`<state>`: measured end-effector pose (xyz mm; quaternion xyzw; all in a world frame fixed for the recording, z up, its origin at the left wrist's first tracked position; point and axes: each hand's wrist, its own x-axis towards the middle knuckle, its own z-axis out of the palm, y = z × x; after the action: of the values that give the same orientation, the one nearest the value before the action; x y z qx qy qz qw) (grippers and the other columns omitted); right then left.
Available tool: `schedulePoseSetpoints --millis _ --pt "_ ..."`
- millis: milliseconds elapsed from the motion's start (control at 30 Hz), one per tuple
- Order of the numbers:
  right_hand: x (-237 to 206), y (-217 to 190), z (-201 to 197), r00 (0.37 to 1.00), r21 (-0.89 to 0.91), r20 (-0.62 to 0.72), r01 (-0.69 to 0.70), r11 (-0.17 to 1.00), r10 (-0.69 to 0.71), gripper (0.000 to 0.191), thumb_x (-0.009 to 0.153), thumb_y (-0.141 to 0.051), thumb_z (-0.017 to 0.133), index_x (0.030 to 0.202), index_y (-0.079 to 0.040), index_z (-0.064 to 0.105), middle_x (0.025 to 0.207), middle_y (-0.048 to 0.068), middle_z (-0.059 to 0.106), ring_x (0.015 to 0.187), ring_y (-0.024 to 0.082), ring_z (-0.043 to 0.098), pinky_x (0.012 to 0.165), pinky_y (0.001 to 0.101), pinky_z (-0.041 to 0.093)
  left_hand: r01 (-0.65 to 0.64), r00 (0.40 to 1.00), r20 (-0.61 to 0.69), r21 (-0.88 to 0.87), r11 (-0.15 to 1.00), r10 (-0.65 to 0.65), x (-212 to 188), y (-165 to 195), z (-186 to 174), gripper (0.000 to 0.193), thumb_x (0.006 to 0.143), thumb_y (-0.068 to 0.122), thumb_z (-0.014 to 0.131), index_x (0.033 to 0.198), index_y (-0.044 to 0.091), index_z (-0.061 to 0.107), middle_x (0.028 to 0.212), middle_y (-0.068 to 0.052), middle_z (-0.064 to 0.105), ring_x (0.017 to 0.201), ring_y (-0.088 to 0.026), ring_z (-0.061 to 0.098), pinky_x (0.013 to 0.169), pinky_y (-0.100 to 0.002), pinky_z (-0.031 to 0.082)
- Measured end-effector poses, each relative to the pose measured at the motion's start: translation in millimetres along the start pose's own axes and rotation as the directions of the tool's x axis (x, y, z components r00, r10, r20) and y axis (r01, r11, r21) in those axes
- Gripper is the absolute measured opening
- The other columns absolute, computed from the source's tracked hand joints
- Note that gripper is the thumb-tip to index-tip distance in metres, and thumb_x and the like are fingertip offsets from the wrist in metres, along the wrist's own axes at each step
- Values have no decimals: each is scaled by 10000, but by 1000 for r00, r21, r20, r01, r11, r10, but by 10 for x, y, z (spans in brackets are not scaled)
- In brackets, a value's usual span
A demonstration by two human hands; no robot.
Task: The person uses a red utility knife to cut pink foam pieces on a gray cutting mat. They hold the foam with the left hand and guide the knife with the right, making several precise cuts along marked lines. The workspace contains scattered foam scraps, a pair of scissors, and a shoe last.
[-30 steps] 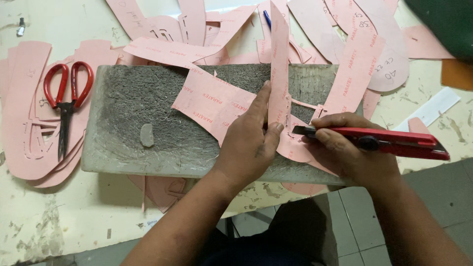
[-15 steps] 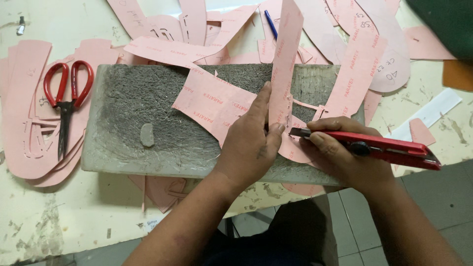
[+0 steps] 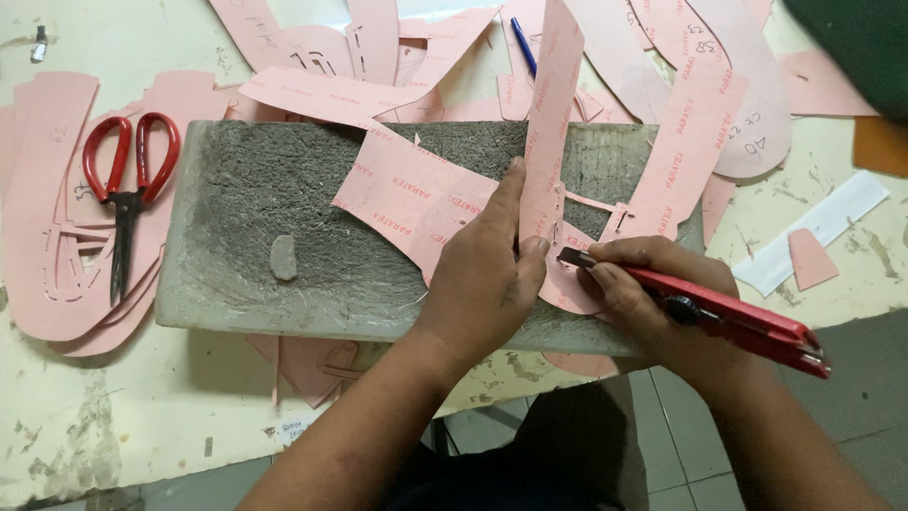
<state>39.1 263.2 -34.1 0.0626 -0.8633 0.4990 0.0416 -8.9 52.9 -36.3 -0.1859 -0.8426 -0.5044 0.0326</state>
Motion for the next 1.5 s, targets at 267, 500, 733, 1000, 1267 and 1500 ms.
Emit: schedulePoseSetpoints --millis 267,500,733,1000,1267,1500 --pt "129 186 -73 996 142 78 28 989 -40 165 942 -89 670 1061 17 714 934 129 781 835 128 751 707 253 620 -25 999 -21 -39 999 24 -6 11 -23 701 931 92 617 1558 -34 330 1098 -254 711 959 -401 713 858 -459 547" --pt "-51 353 -135 989 662 -150 103 742 -4 150 1049 -79 649 1162 18 667 1066 138 730 1003 186 725 961 327 611 47 999 0 -319 947 -49 -51 -2 -95 218 1010 74 622 1206 0 563 987 -127 730 863 -194 708 797 -323 577" --pt "-220 195 105 944 243 -312 190 951 -109 181 1053 -84 643 1212 1 654 1155 121 716 1075 150 690 996 298 567 -68 997 -16 -561 825 71 -46 -64 -107 123 1074 -21 528 1186 24 501 1030 -62 647 925 -78 586 844 -255 512" --pt "-93 20 199 966 172 -214 181 968 -143 212 1001 -118 687 1191 -24 683 1197 126 743 1106 165 723 962 296 601 108 994 75 -611 784 -78 -15 -81 -133 170 1031 28 539 1196 44 500 1051 -42 642 841 -74 610 734 -254 545" --pt "-46 -4 266 971 152 -194 168 974 -137 259 985 -125 715 1213 -3 704 1169 148 752 1070 180 718 949 299 579 38 999 48 -576 817 -13 -16 -94 -136 173 1056 51 551 1220 49 496 1089 -53 663 959 -95 636 834 -264 547" --pt "-52 89 264 947 196 -136 315 929 -292 280 988 -133 728 1222 14 689 1233 156 726 1137 214 722 991 327 595 -4 998 46 -595 804 39 -26 -138 -138 147 1078 36 543 1218 34 497 1092 -81 650 1013 -107 642 910 -288 551"
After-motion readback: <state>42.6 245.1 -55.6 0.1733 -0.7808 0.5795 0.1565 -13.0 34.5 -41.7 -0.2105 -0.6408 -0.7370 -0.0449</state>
